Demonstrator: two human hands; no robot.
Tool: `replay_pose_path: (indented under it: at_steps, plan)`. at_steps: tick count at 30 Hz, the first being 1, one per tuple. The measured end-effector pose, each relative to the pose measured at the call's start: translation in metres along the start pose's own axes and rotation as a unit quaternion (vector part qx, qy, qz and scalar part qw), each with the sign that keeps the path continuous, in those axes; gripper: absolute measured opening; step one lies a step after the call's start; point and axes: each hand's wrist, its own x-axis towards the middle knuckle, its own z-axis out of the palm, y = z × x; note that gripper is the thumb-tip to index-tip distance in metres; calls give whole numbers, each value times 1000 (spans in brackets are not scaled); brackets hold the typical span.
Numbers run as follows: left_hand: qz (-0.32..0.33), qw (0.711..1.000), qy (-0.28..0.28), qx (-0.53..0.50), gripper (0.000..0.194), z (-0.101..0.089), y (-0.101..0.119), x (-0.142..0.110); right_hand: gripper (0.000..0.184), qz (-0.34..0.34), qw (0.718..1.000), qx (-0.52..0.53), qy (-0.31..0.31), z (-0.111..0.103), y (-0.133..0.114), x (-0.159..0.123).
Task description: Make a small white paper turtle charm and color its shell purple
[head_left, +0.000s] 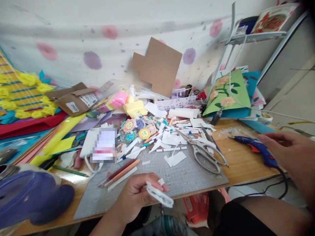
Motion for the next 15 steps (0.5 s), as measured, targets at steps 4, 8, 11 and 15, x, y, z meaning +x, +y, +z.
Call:
replay_pose_path:
  at_steps: [4, 8, 11, 15]
  plan:
    - [59, 990, -59, 110, 20, 7, 8, 3, 24, -99, 956, 124, -246, 61, -92, -60]
    - [61, 987, -75, 131, 19, 9, 10, 0, 25, -64, 823, 272, -495, 108, -131, -94]
    - [57, 986, -50, 152, 19, 6, 7, -5, 18, -30, 830, 284, -480, 124, -130, -101]
    - [1, 993, -6, 121, 20, 5, 3, -9, 8, -47, 850, 287, -439, 123, -128, -99]
